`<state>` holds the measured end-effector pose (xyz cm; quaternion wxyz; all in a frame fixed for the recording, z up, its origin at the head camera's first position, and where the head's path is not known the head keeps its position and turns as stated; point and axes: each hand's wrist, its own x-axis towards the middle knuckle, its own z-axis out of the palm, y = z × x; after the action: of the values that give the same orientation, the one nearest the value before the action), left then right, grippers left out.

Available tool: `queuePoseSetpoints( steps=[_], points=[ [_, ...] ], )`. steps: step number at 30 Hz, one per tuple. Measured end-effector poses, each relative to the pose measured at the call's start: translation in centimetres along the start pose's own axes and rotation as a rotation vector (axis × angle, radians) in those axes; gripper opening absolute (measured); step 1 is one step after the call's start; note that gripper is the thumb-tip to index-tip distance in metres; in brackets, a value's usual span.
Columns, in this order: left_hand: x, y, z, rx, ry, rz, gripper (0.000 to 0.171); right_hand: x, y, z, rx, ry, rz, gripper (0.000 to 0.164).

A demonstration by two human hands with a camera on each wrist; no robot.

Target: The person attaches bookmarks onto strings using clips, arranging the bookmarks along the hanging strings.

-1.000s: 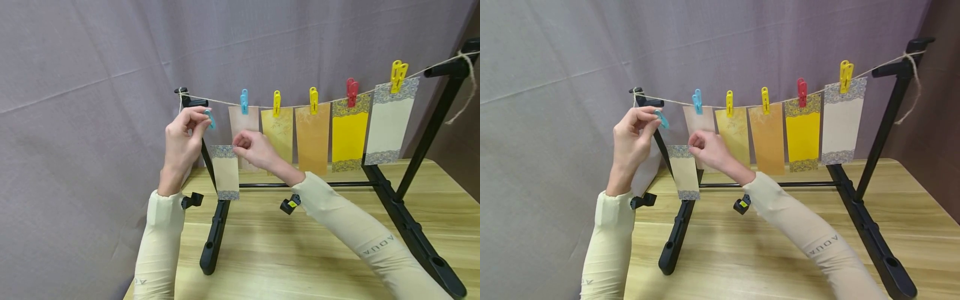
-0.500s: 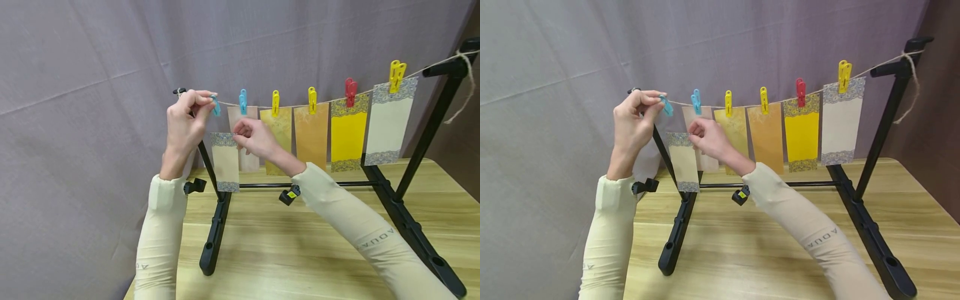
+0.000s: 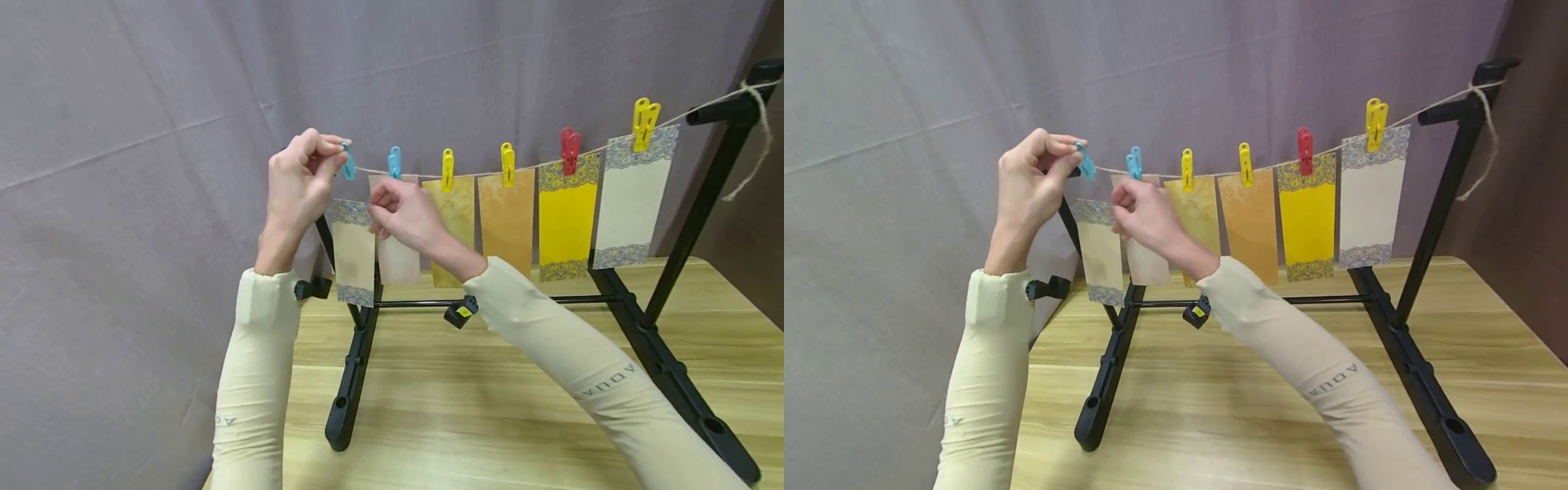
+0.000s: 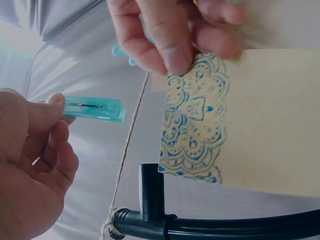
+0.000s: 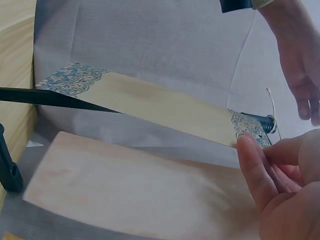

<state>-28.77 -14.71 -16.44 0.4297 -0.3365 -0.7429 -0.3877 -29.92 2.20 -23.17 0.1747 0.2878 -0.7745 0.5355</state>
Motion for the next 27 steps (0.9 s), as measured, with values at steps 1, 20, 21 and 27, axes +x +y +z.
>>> queuePoseSetpoints(
  steps=[1, 20, 21, 27],
  points=[
    [0.1, 0.0, 0.0, 0.002, -0.005, 0.002, 0.009, 0.1, -0.2, 0.1, -0.004, 0.008, -0.011, 0.008],
    [1.3, 0.5, -0.7, 0.095, -0.044, -0.089, 0.011, 1.7, -1.7, 1.1, -0.109, 0.090, -0.060, 0.008],
    [1.4, 0.5, -0.7, 0.096, -0.049, -0.092, 0.011, 1.7, -1.7, 1.1, -0.114, 0.096, -0.062, 0.008],
    [1.4, 0.6, -0.5, 0.135, -0.055, -0.099, 0.010, 1.5, -2.1, 1.2, -0.124, 0.128, -0.086, 0.004]
  ],
)
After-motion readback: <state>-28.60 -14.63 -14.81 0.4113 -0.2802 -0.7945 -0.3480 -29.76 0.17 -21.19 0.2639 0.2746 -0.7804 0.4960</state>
